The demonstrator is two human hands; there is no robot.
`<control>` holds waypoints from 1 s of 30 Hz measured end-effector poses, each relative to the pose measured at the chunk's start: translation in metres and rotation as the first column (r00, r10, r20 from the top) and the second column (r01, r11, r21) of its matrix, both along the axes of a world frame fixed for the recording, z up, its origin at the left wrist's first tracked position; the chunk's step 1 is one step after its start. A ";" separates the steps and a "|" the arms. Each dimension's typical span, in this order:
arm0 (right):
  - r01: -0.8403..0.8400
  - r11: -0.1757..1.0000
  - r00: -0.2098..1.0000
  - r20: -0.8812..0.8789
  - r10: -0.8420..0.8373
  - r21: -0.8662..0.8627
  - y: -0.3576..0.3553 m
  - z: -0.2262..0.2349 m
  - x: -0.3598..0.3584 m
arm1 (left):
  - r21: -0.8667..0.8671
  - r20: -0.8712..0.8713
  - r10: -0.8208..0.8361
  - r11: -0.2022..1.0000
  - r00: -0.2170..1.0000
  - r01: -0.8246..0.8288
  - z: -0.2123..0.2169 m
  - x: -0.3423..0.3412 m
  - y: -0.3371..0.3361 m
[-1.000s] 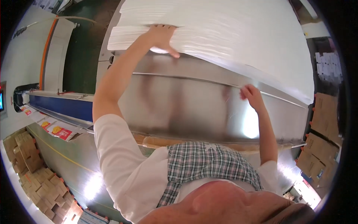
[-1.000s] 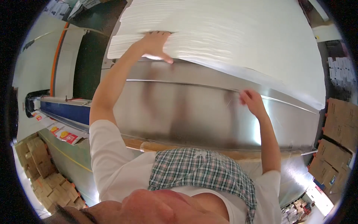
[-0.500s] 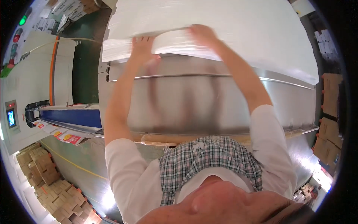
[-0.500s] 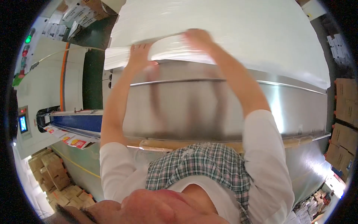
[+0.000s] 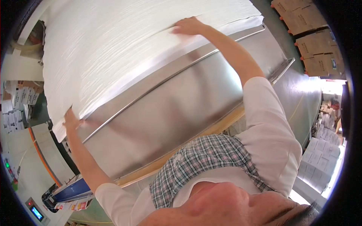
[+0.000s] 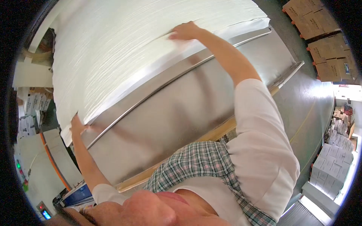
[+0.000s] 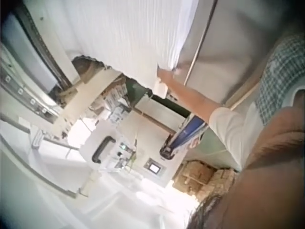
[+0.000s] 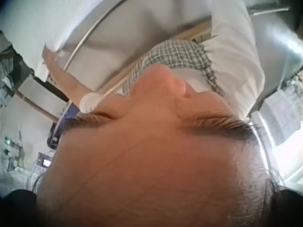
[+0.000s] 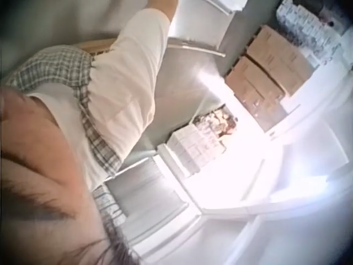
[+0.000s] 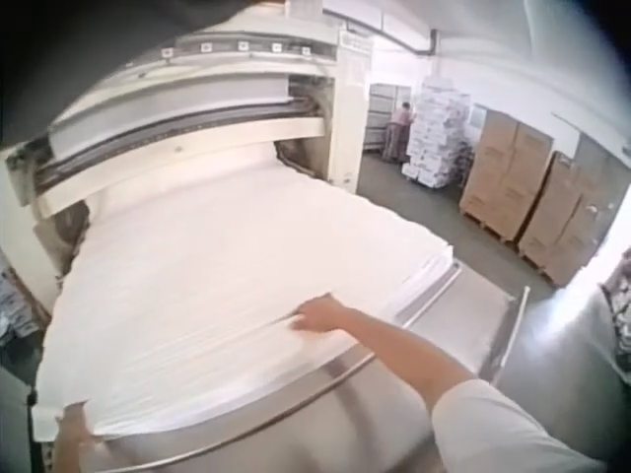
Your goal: Taking large stacks of white paper from a pile and arranging them on a metal sorting or machine surface.
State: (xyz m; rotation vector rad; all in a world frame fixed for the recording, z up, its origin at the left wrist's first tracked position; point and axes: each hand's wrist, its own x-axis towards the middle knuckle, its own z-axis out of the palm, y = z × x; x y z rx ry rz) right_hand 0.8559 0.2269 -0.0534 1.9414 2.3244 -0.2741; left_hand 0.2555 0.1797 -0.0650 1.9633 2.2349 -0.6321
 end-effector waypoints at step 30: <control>0.075 0.870 0.917 0.308 -0.252 0.487 0.012 -0.077 0.431 | 0.444 0.180 -0.041 0.895 0.983 -0.044 -0.016 -0.053 -0.011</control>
